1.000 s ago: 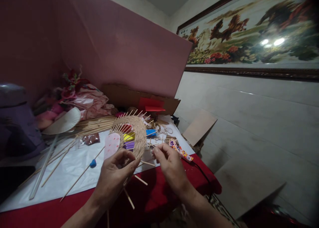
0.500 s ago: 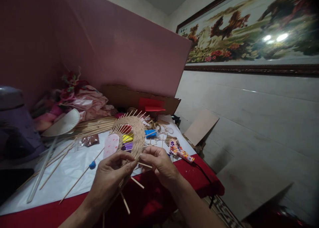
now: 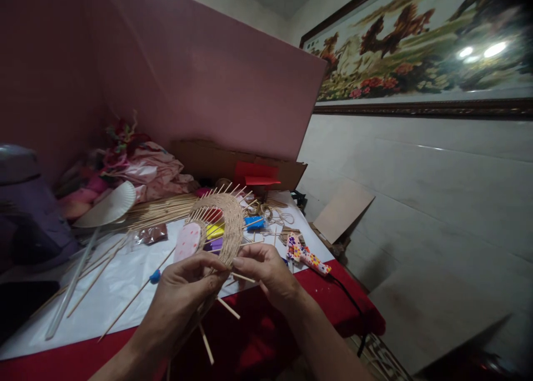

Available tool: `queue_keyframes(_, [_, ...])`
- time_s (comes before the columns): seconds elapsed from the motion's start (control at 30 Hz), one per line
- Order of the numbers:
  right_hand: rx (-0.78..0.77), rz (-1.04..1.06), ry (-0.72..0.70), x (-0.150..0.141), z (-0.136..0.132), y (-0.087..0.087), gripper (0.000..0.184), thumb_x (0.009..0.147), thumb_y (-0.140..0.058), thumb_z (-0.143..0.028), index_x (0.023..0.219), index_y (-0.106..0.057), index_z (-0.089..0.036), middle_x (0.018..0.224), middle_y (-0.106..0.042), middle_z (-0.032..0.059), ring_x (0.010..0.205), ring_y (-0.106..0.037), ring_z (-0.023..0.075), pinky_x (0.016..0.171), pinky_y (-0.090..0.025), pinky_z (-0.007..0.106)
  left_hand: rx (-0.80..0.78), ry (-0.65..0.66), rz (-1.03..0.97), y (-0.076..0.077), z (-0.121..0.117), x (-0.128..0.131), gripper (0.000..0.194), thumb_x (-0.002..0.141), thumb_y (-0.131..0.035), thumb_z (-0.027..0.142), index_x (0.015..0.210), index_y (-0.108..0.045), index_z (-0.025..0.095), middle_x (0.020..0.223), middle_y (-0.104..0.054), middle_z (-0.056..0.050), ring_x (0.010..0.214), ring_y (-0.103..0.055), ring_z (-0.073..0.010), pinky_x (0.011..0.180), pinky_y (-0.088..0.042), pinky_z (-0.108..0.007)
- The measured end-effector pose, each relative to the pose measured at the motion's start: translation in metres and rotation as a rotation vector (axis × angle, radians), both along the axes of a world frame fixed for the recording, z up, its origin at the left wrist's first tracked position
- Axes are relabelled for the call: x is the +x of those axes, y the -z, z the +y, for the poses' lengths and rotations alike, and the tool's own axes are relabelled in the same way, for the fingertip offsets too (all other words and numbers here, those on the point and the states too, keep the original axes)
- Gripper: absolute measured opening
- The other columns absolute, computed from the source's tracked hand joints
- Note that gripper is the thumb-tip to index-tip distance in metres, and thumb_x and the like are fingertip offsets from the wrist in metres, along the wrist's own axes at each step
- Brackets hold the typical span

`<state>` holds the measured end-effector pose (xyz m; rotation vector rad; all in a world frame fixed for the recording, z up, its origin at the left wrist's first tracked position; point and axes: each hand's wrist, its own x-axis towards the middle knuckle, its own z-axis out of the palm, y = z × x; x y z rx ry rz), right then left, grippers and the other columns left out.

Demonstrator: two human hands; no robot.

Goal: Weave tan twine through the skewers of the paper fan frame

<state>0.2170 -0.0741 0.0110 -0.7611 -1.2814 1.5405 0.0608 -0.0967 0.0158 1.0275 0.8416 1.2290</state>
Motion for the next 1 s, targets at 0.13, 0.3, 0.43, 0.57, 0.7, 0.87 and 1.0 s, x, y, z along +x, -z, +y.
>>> queue_keyframes(0.13, [0.036,0.012,0.000,0.000,0.001,-0.004,0.021,0.063,-0.071,-0.030,0.062,-0.061,-0.012,0.059,-0.056,-0.0012,0.050,-0.049,0.0077,0.049,-0.043,0.022,-0.005,-0.002,0.043,0.001,0.003,-0.004,0.016,0.058,-0.076,0.023,0.071,-0.067,0.017,0.059,-0.059,0.001,0.056,-0.055,-0.0107,0.047,-0.037,-0.020])
queue_keyframes(0.3, [0.012,-0.045,-0.083,0.005,0.003,-0.010,0.022,0.062,-0.072,-0.032,0.065,-0.062,-0.012,0.061,-0.057,-0.0004,0.051,-0.050,0.0084,0.052,-0.045,0.024,0.016,0.001,0.104,0.002,0.007,-0.005,0.018,0.060,-0.075,0.025,0.074,-0.068,0.017,0.071,-0.063,-0.003,0.063,-0.057,-0.0119,0.045,-0.033,-0.018])
queue_keyframes(0.43, [-0.037,-0.107,-0.121,0.008,0.005,-0.016,0.024,0.059,-0.074,-0.031,0.066,-0.063,-0.011,0.060,-0.057,-0.0008,0.053,-0.050,0.0086,0.054,-0.045,0.025,0.003,0.004,0.129,0.002,0.006,-0.003,0.018,0.059,-0.076,0.026,0.072,-0.068,0.016,0.059,-0.057,0.000,0.052,-0.048,-0.0071,0.043,-0.028,-0.018])
queue_keyframes(0.57, [-0.036,-0.161,-0.130,0.010,0.006,-0.020,0.025,0.056,-0.075,-0.032,0.064,-0.063,-0.012,0.059,-0.057,-0.0015,0.053,-0.050,0.0084,0.055,-0.045,0.025,-0.027,0.029,0.126,-0.002,0.004,0.000,0.020,0.059,-0.075,0.029,0.070,-0.066,0.015,0.049,-0.047,0.004,0.043,-0.037,-0.0041,0.041,-0.022,-0.017])
queue_keyframes(0.7, [-0.020,-0.208,-0.107,0.010,0.005,-0.022,0.024,0.058,-0.074,-0.032,0.061,-0.061,-0.013,0.054,-0.055,-0.0033,0.048,-0.047,0.0068,0.053,-0.041,0.023,-0.028,0.048,0.151,-0.006,0.001,0.000,0.019,0.061,-0.074,0.030,0.068,-0.065,0.014,0.046,-0.044,0.005,0.041,-0.031,-0.0033,0.040,-0.019,-0.018])
queue_keyframes(0.87, [-0.020,-0.197,-0.079,0.008,0.003,-0.024,0.022,0.058,-0.074,-0.030,0.058,-0.061,-0.013,0.051,-0.054,-0.0038,0.047,-0.047,0.0070,0.052,-0.038,0.023,-0.033,0.036,0.146,-0.005,0.001,0.000,0.020,0.061,-0.074,0.029,0.071,-0.065,0.014,0.051,-0.050,0.002,0.043,-0.036,-0.0047,0.041,-0.022,-0.018])
queue_keyframes(1.0, [-0.030,-0.166,-0.055,0.006,0.001,-0.024,0.024,0.057,-0.074,-0.031,0.058,-0.060,-0.013,0.050,-0.055,-0.0035,0.047,-0.047,0.0070,0.052,-0.039,0.023,0.011,0.023,0.123,-0.003,0.001,0.002,0.021,0.062,-0.073,0.030,0.073,-0.062,0.015,0.050,-0.047,0.005,0.042,-0.035,-0.0038,0.040,-0.022,-0.017])
